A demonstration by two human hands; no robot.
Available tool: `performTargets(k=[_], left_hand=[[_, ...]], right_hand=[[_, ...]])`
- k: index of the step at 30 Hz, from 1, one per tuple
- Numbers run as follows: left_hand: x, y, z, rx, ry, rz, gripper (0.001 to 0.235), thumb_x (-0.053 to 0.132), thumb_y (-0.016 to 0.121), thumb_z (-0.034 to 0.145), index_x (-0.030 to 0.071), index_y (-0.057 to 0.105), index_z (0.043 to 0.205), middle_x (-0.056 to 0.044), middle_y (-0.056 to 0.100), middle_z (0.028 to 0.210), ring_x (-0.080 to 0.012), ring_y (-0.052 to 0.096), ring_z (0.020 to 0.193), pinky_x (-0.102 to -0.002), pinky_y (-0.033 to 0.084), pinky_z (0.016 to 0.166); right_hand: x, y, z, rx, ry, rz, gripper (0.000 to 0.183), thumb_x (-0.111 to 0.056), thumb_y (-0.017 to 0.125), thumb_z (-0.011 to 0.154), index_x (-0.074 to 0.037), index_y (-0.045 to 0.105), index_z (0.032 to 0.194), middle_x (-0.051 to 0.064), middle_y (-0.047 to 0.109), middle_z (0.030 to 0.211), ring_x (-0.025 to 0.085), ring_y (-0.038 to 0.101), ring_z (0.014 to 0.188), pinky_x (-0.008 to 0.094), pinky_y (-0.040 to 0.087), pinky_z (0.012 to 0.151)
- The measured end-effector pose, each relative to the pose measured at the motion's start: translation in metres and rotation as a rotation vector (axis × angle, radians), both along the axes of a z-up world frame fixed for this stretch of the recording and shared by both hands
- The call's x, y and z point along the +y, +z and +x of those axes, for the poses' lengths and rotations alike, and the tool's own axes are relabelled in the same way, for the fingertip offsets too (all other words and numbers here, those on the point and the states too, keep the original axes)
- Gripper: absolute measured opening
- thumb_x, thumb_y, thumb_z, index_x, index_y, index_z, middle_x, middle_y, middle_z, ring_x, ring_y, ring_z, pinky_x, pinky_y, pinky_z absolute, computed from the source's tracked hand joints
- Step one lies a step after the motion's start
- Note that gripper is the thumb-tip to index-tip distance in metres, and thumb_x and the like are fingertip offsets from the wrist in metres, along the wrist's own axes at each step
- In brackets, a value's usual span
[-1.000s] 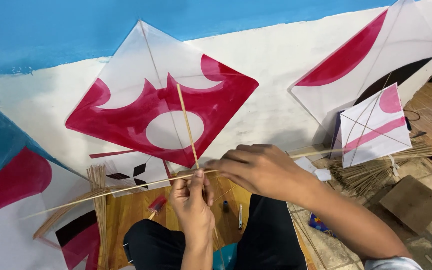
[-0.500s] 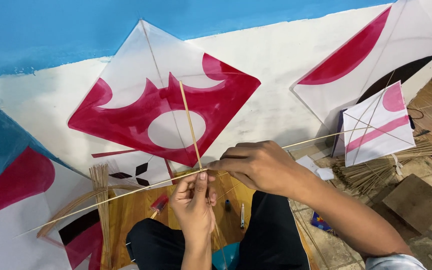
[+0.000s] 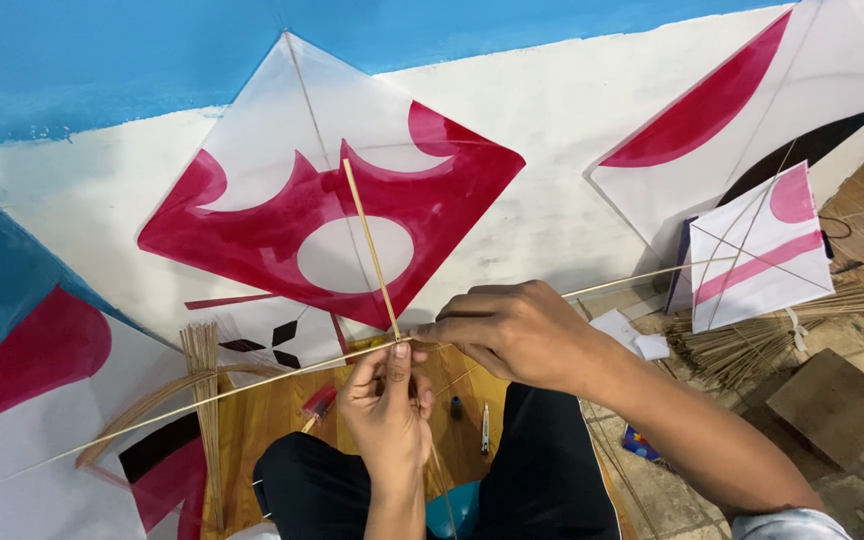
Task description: The person assembles a kite by tying bamboo sticks together with string. They use scissors to cut the string and a spool to measure and secure the frame.
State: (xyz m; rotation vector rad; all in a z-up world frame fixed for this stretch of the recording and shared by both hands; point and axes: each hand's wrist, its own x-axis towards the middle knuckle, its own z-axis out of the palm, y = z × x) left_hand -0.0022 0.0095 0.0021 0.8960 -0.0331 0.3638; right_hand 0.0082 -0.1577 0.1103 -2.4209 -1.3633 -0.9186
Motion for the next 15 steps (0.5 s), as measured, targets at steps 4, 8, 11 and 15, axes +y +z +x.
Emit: performTargets(k=[4, 8, 11, 15], left_hand=[[0.0, -0.002, -0.001, -0.019, 0.014, -0.028, 0.021, 0.014, 0.073, 0.093, -0.007, 0.073, 0.096, -0.018, 0.072, 0.078, -0.0147, 0.048, 0.037, -0.025, 0.032, 0.029], [0.0, -0.004, -0.001, -0.003, -0.004, -0.04, 0.017, 0.012, 0.069, 0.095, -0.003, 0.067, 0.088, -0.018, 0.065, 0.074, -0.0195, 0.05, 0.036, -0.028, 0.034, 0.03], [-0.001, -0.006, 0.0, -0.02, 0.009, -0.049, 0.015, 0.006, 0.066, 0.096, -0.004, 0.064, 0.085, -0.018, 0.061, 0.07, -0.0206, 0.049, 0.035, -0.029, 0.036, 0.029], [-0.004, 0.002, -0.005, -0.11, 0.037, 0.01, 0.022, 0.013, 0.07, 0.095, -0.008, 0.069, 0.09, -0.019, 0.069, 0.076, -0.0219, 0.055, 0.034, -0.031, 0.044, 0.028]], right_hand=[[0.001, -0.003, -0.001, -0.009, -0.004, -0.002, 0.029, -0.002, 0.065, 0.094, -0.017, 0.072, 0.118, -0.001, 0.074, 0.102, 0.02, 0.069, 0.08, 0.033, 0.048, 0.044], [0.002, 0.002, -0.006, -0.023, -0.01, -0.031, 0.034, 0.002, 0.066, 0.09, -0.017, 0.074, 0.117, 0.0, 0.075, 0.105, 0.019, 0.071, 0.08, 0.032, 0.048, 0.04], [0.001, 0.004, -0.01, -0.054, -0.034, -0.057, 0.038, 0.003, 0.065, 0.088, -0.019, 0.075, 0.118, -0.002, 0.075, 0.105, 0.018, 0.07, 0.077, 0.031, 0.045, 0.037], [0.0, 0.008, -0.011, -0.053, -0.058, -0.052, 0.04, 0.004, 0.061, 0.088, -0.019, 0.072, 0.118, -0.003, 0.074, 0.102, 0.018, 0.069, 0.075, 0.032, 0.043, 0.035]])
